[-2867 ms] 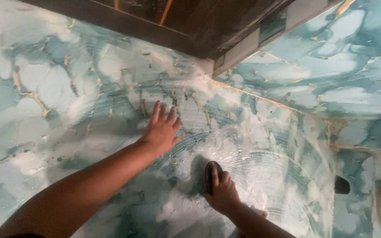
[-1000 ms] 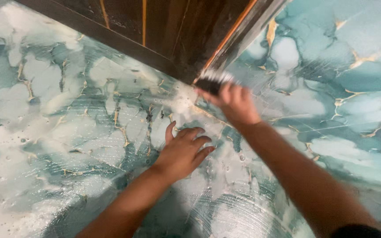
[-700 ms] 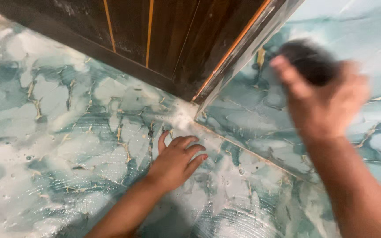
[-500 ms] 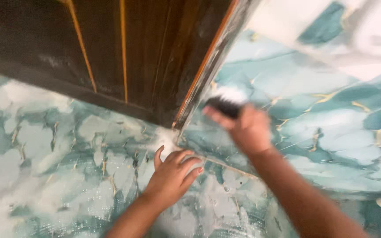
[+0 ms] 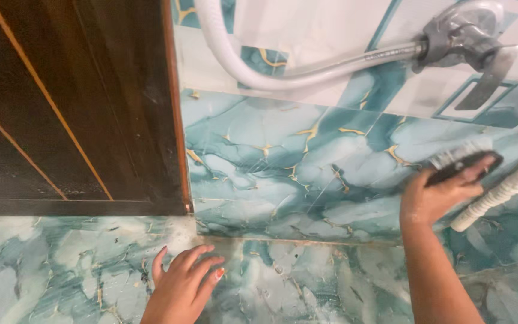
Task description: The person scrubs a tiled floor by hand using a small brush and soapy water, applying pressure to different sections of the tiles and along the wall baseboards.
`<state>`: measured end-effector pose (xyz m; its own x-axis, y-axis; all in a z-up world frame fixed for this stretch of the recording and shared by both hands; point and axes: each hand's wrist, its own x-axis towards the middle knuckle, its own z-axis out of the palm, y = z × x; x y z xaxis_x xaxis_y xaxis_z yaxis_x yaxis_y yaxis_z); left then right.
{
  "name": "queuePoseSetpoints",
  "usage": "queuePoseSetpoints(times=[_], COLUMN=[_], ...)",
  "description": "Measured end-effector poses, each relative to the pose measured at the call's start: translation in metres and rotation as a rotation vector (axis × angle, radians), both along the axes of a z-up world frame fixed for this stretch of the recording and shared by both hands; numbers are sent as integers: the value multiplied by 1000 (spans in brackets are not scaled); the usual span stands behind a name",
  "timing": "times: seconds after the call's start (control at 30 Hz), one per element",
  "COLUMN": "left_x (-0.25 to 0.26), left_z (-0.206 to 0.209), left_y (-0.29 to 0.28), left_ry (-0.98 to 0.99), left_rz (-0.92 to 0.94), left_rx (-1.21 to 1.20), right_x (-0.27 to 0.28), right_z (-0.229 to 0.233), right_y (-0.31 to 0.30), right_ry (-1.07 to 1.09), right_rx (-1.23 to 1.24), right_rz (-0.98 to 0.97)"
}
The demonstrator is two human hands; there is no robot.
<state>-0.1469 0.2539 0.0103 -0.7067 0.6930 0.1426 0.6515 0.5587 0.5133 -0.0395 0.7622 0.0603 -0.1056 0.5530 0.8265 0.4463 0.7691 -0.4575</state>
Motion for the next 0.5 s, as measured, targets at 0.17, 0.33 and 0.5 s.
queuePoseSetpoints(times=[0.17, 0.33, 0.5], left_x=[6, 16, 22], left_z=[16, 44, 53], left_y=[21, 77, 91], left_ry=[9, 60, 71], left_rz=[-14, -168, -234], left_rx=[40, 129, 112], right_x=[-13, -79, -84], right_z=[-22, -18, -5], right_y=[10, -147, -165], right_ry=[313, -360, -512], right_rx=[-287, 202, 564], right_rz=[93, 429, 613])
